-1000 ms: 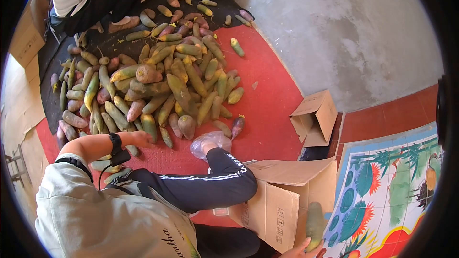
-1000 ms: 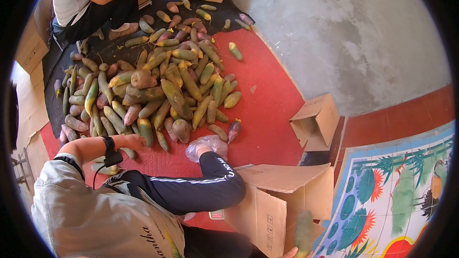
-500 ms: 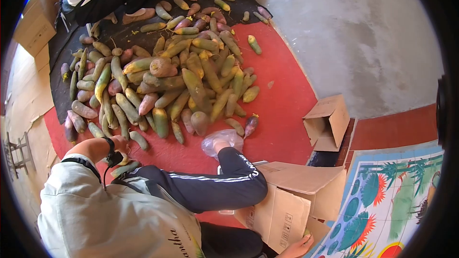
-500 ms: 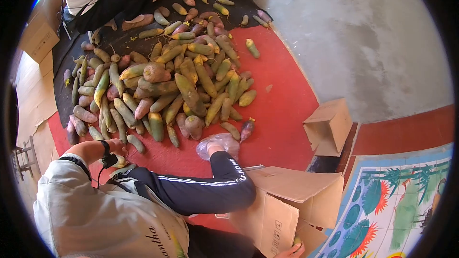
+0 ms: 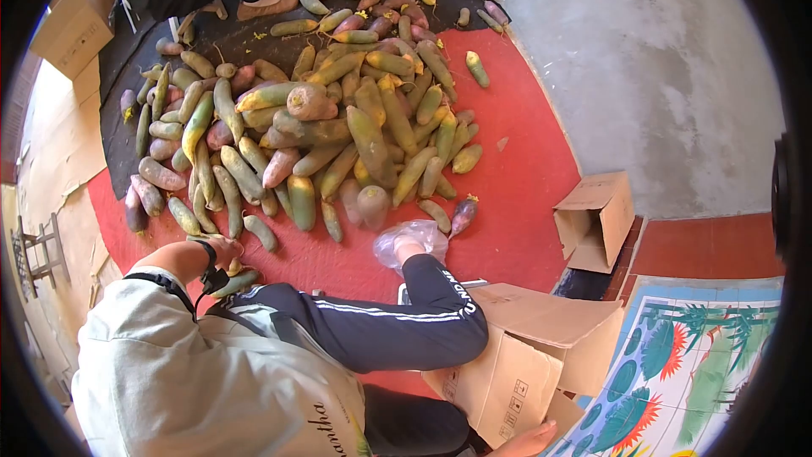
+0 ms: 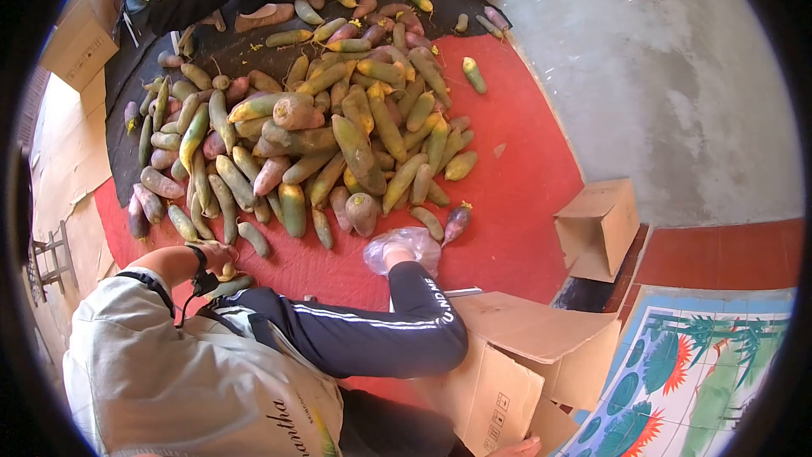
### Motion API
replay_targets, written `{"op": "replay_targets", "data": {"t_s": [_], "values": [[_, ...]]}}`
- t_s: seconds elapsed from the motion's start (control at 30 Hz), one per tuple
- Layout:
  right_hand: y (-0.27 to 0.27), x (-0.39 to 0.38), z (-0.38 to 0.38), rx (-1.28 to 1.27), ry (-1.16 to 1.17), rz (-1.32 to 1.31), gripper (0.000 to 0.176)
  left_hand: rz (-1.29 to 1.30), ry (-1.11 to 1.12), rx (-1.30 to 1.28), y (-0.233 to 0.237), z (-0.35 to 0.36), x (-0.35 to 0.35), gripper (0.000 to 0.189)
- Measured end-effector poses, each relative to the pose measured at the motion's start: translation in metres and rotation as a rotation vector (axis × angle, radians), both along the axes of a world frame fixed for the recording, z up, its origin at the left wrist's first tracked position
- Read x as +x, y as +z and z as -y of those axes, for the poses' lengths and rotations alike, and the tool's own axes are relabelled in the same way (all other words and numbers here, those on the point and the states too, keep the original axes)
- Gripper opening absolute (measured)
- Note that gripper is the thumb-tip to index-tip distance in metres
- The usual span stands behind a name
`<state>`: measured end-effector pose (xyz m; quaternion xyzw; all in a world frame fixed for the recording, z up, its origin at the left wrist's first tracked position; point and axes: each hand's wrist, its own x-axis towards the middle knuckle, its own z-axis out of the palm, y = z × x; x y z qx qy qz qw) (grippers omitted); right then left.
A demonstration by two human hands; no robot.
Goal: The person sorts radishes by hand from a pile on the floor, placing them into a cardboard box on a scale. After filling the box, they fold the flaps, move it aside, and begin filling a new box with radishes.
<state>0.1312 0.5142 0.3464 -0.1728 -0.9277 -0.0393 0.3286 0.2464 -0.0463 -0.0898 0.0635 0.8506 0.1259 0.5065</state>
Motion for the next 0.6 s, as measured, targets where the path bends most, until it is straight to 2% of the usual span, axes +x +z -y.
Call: {"op": "replay_targets", "data": {"t_s": [0.1, 0.2, 0.33, 0.43, 0.5, 0.6], "values": [[0.001, -0.001, 0.000, -0.011, -0.069, 0.037, 0.032, 0.020, -0.109, -0.085, 0.016, -0.013, -0.002, 0.063], [0.003, -0.002, 0.003, 0.013, -0.103, 0.059, 0.034, -0.063, -0.055, -0.112, 0.004, -0.015, 0.005, 0.066], [0.001, -0.001, 0.002, 0.004, -0.058, 0.035, 0.036, -0.018, -0.054, -0.091, 0.035, -0.020, -0.006, 0.066], [0.001, 0.000, 0.003, -0.002, -0.080, 0.027, 0.035, -0.029, -0.182, -0.132, 0.048, -0.026, -0.011, 0.066], [0.001, 0.000, 0.007, 0.007, -0.099, 0.032, 0.035, 0.021, -0.343, -0.171, 0.055, -0.031, -0.017, 0.058], [0.001, 0.002, 0.003, 0.039, -0.111, 0.051, 0.035, 0.001, -0.285, -0.191, 0.037, -0.034, -0.007, 0.047]]}}
